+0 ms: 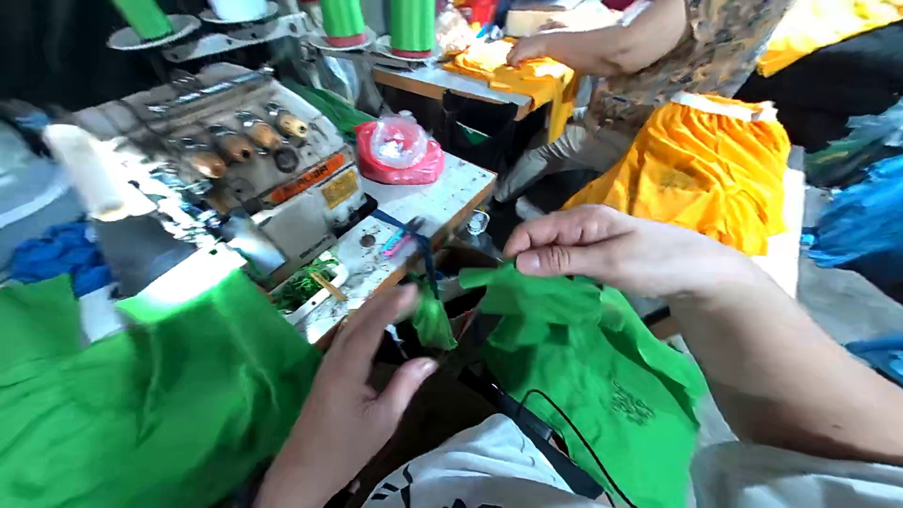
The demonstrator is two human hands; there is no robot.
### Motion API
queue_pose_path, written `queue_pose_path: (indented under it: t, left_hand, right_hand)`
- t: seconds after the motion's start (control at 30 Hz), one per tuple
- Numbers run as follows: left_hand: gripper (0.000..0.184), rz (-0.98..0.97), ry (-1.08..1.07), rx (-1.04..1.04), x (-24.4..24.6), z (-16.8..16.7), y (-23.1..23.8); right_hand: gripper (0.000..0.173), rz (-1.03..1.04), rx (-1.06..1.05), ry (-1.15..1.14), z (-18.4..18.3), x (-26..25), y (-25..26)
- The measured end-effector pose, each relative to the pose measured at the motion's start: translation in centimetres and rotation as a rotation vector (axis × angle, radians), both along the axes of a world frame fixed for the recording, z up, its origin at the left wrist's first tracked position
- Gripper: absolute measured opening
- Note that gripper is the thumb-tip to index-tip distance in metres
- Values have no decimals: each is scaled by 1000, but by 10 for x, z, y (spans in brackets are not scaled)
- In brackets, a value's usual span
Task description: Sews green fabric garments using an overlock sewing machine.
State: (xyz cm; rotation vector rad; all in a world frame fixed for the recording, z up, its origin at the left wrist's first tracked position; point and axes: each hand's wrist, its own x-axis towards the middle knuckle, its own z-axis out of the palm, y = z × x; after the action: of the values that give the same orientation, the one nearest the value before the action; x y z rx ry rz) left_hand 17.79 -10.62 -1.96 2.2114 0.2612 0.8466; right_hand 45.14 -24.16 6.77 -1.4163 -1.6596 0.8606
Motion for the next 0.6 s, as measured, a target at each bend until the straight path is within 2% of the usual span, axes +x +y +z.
queue_pose_path:
  t: [0.07,0.1,0.2,0.27,0.3,0.37,0.4,0.5,0.6]
  left_hand:
    - [56,-61,-38,-145,13,18,-5]
    - [53,-94,-63,-263,15,23,-8]
    - [23,-91,-193,-672,9,26,-10]
    - [12,-13,-260,-802,-2,27,-8]
    - [11,26,-279,-790,-7,28,-7]
    - [9,97,-344,-676,-15,32,-6]
    - [11,132,-379,-625,-18,34,-6]
    - [22,183,-436,-564,-24,34,-6]
    - [35,90,-394,-621,-32,28,-11]
  right_hand:
    - [22,160,47,6,7,-23,22]
    - [24,215,64,15,8,-32,34]
    - [30,250,123,47,2,-52,64]
    - [18,248,142,59,-8,-62,78]
    - [22,264,145,62,-12,-68,84]
    - [47,262,199,-1,-20,-83,94]
    - [47,249,248,-39,-23,-91,97]
    - [22,206,347,-16,-19,-107,109]
    - [15,249,371,103,3,-111,118]
